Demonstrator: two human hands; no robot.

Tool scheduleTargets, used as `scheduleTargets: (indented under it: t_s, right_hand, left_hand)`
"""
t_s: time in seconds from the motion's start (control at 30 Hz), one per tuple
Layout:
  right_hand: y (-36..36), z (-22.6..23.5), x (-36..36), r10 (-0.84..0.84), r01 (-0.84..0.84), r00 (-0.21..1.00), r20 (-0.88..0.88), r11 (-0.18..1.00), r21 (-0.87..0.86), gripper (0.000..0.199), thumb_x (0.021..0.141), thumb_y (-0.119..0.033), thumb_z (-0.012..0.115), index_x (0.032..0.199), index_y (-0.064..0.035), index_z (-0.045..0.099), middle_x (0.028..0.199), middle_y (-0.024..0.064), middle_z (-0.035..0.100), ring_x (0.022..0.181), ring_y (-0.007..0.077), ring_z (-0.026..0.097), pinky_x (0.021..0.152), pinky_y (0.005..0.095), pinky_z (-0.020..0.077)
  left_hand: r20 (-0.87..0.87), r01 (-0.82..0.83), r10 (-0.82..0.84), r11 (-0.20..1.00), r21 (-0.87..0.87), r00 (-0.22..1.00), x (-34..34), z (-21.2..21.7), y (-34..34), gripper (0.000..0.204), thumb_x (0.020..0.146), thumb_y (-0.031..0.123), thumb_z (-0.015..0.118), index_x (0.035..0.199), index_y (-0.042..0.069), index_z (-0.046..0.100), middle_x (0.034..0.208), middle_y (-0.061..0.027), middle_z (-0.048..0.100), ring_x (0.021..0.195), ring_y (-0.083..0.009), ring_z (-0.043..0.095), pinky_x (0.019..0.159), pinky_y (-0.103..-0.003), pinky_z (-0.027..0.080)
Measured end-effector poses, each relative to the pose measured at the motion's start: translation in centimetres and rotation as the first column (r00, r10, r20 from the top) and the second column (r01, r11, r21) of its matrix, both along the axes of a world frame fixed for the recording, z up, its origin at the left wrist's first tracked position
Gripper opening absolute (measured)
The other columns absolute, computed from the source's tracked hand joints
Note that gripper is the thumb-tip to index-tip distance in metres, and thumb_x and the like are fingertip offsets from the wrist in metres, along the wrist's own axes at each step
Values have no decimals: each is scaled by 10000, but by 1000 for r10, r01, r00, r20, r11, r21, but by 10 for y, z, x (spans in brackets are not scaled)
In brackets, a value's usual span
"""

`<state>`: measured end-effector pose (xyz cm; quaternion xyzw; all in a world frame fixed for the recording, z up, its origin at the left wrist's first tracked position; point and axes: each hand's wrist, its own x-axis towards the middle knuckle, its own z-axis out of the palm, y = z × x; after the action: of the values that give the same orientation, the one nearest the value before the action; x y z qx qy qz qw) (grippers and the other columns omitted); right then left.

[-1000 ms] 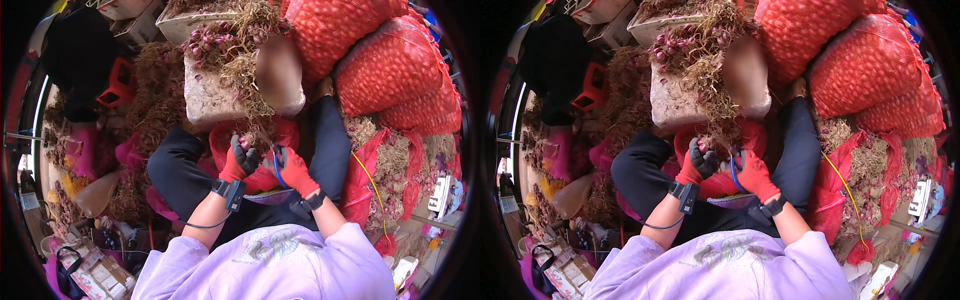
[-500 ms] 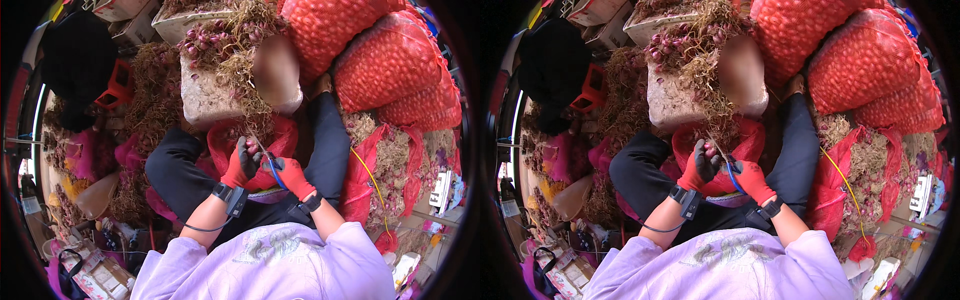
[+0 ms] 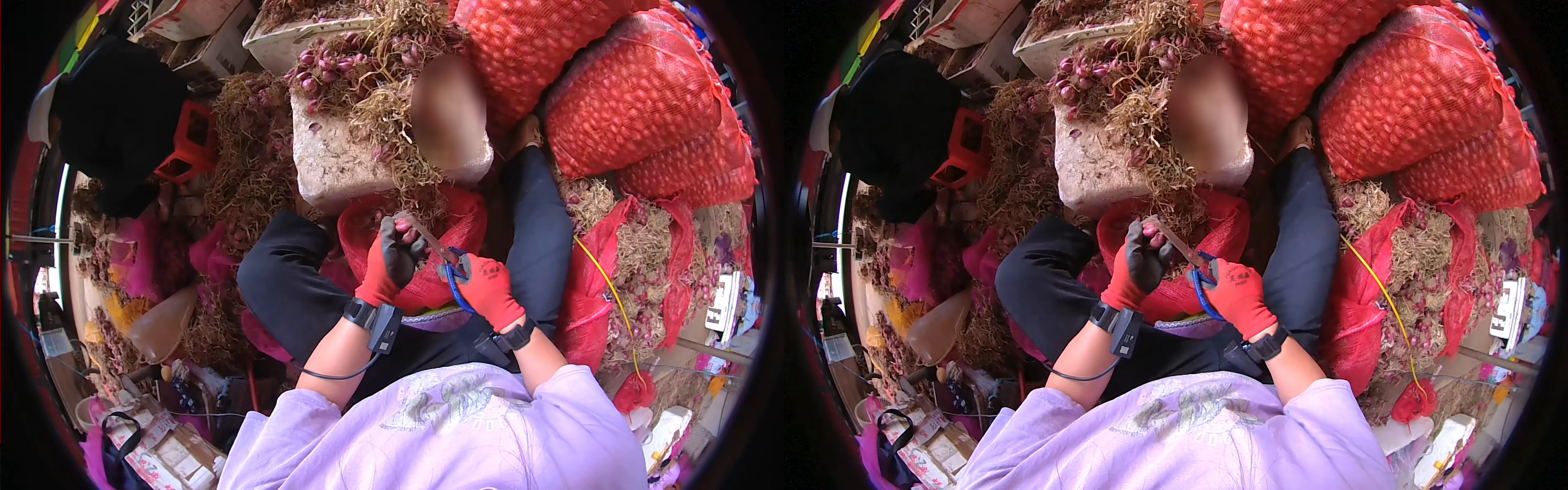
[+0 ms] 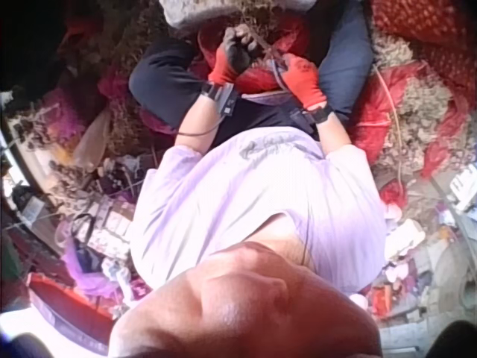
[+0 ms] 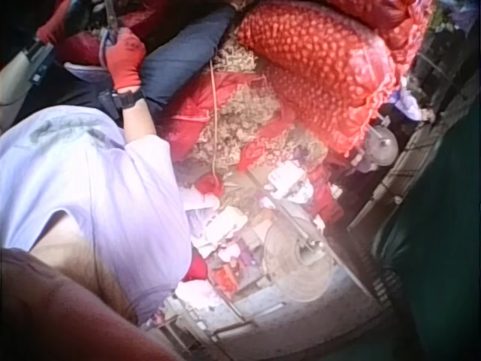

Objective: The recorder trims roots and stems from shallots using scissors while seated at a processing area.

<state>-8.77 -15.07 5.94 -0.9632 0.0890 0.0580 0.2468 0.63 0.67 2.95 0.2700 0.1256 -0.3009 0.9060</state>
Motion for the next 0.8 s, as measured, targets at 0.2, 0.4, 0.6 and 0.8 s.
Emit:
scheduleTargets:
  t_s: [0.2, 0.4, 0.6, 0.8]
  right_hand:
    - [-3, -1, -1, -55, 143, 975, -216, 898, 416, 389, 772, -411, 683, 907, -53, 611, 755, 131, 625, 703, 304, 617, 623, 378, 464]
    - [1, -1, -2, -37, 38, 997, 63, 999, -12, 443, 767, -469, 662, 903, -51, 609, 809, 148, 619, 774, 319, 616, 667, 390, 475]
    - [-5, -12, -1, -23, 23, 1000, 12, 1000, -18, 431, 778, -471, 648, 927, -67, 623, 804, 117, 646, 748, 308, 625, 648, 381, 479]
    - [-10, 0, -1, -54, 84, 989, -139, 973, 216, 409, 782, -461, 652, 899, -70, 628, 774, 125, 644, 718, 318, 623, 615, 380, 468]
  left_hand:
    - [35, -28, 33, 993, -116, 999, 5, -3, 1, 269, 916, 318, 532, 1094, 118, 504, 858, 49, 489, 778, -98, 488, 790, -320, 449]
    - [50, -85, 89, 993, -85, 995, 6, 13, 0, 338, 914, 309, 539, 1162, 87, 480, 882, 60, 505, 811, -93, 506, 868, -350, 436]
    - [138, -35, 57, 986, -161, 989, 2, -5, 2, 339, 893, 243, 564, 1182, 83, 483, 952, 30, 492, 885, -116, 511, 902, -356, 427]
    - [270, -133, 81, 975, 178, 959, 1, -2, 2, 384, 877, 202, 572, 1214, 53, 465, 1101, -42, 475, 1016, -171, 502, 904, -325, 437]
